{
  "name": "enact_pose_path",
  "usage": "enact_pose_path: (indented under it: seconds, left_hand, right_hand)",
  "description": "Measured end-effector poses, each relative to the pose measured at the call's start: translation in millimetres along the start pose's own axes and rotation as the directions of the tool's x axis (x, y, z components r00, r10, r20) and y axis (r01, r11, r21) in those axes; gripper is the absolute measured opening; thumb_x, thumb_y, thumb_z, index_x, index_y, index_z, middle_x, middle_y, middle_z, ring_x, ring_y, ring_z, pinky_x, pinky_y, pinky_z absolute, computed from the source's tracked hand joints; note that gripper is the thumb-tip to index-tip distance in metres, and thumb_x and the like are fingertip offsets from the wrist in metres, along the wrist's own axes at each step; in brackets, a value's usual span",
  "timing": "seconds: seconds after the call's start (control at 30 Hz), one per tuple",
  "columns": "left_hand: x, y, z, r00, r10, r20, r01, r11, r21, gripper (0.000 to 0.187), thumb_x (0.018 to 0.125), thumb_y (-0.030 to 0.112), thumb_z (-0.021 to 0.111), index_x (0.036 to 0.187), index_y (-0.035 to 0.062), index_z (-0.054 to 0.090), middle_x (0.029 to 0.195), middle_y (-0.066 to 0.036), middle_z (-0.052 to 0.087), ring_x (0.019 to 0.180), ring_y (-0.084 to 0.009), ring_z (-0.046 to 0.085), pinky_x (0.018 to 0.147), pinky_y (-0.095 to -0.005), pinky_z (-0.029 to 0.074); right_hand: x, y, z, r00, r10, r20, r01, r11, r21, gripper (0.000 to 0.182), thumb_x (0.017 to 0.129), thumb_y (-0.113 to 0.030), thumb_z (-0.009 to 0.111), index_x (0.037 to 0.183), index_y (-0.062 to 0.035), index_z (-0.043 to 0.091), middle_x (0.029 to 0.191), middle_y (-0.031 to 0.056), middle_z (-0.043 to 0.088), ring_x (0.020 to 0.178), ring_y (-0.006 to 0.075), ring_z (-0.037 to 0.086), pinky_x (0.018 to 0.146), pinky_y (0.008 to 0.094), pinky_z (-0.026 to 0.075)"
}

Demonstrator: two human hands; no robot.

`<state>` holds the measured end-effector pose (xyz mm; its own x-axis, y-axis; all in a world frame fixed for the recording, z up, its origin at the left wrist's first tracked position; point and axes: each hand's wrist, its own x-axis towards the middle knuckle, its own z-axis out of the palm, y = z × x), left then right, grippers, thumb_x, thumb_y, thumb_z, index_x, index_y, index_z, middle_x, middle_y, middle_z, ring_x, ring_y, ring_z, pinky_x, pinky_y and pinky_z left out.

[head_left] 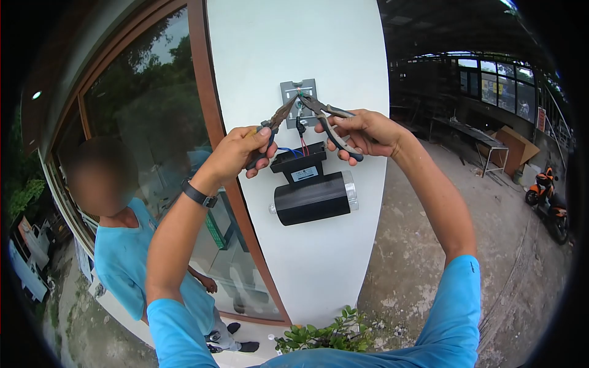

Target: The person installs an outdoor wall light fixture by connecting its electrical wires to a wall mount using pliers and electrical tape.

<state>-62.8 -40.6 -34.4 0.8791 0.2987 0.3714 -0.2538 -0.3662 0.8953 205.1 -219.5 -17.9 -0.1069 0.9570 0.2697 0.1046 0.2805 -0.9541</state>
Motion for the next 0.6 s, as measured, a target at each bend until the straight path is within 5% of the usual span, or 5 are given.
enact_pose_path:
  seconds: [0.17,0.3,0.47,0.57,0.6]
  left_hand:
    - [0,7,-7,0.995,-0.085,0.056,0.092,0.986,-0.136,0.041,0.110,0.042,0.054,0.084,0.0113,0.047,0.088,-0.003,0.061,0.059,-0.0058,0.050,0.042,-0.0205,0.038]
    - [9,23,7,0.949,0.007,-0.315,0.079,0.963,0.259,0.041,0.109,0.044,0.056,0.083,0.0123,0.051,0.080,0.002,0.060,0.057,-0.0039,0.049,0.044,-0.0201,0.037]
    - [3,47,-1,0.931,0.250,-0.267,0.007,0.719,0.695,0.044,0.107,0.040,0.058,0.090,0.0001,0.066,0.076,-0.004,0.061,0.063,-0.0127,0.056,0.052,-0.0321,0.045]
    - [-13,72,-20,0.967,0.228,-0.115,0.023,0.371,0.928,0.036,0.107,0.035,0.062,0.096,0.0014,0.067,0.076,0.000,0.059,0.071,-0.0108,0.058,0.064,-0.0342,0.048]
    - [-19,80,-15,0.973,0.180,-0.146,0.077,0.347,0.935,0.029,0.104,0.026,0.064,0.096,-0.0018,0.064,0.078,-0.007,0.059,0.075,-0.0204,0.060,0.071,-0.0396,0.047]
  right_hand:
    - [0,-1,4,0.998,0.000,-0.068,-0.009,0.992,-0.129,0.037,0.112,-0.023,0.048,0.131,0.0054,0.060,0.094,0.0177,0.069,0.065,0.0208,0.072,0.050,0.0299,0.059]
    - [-6,-6,15,0.989,0.024,-0.144,-0.074,0.934,-0.351,0.034,0.111,-0.020,0.048,0.131,0.0035,0.061,0.092,0.0154,0.070,0.066,0.0181,0.071,0.049,0.0248,0.054]
    - [-12,-13,14,0.980,0.015,-0.199,-0.105,0.886,-0.451,0.030,0.108,-0.021,0.054,0.125,0.0011,0.065,0.085,0.0096,0.069,0.061,0.0148,0.069,0.049,0.0244,0.053]
    - [-12,-23,25,0.963,0.017,-0.270,-0.182,0.779,-0.600,0.027,0.105,-0.023,0.058,0.116,0.0000,0.067,0.082,0.0069,0.067,0.060,0.0137,0.067,0.051,0.0267,0.055]
    - [-12,-25,27,0.957,0.020,-0.290,-0.214,0.724,-0.656,0.027,0.105,-0.024,0.059,0.113,-0.0004,0.067,0.081,0.0062,0.067,0.061,0.0134,0.066,0.053,0.0277,0.055]
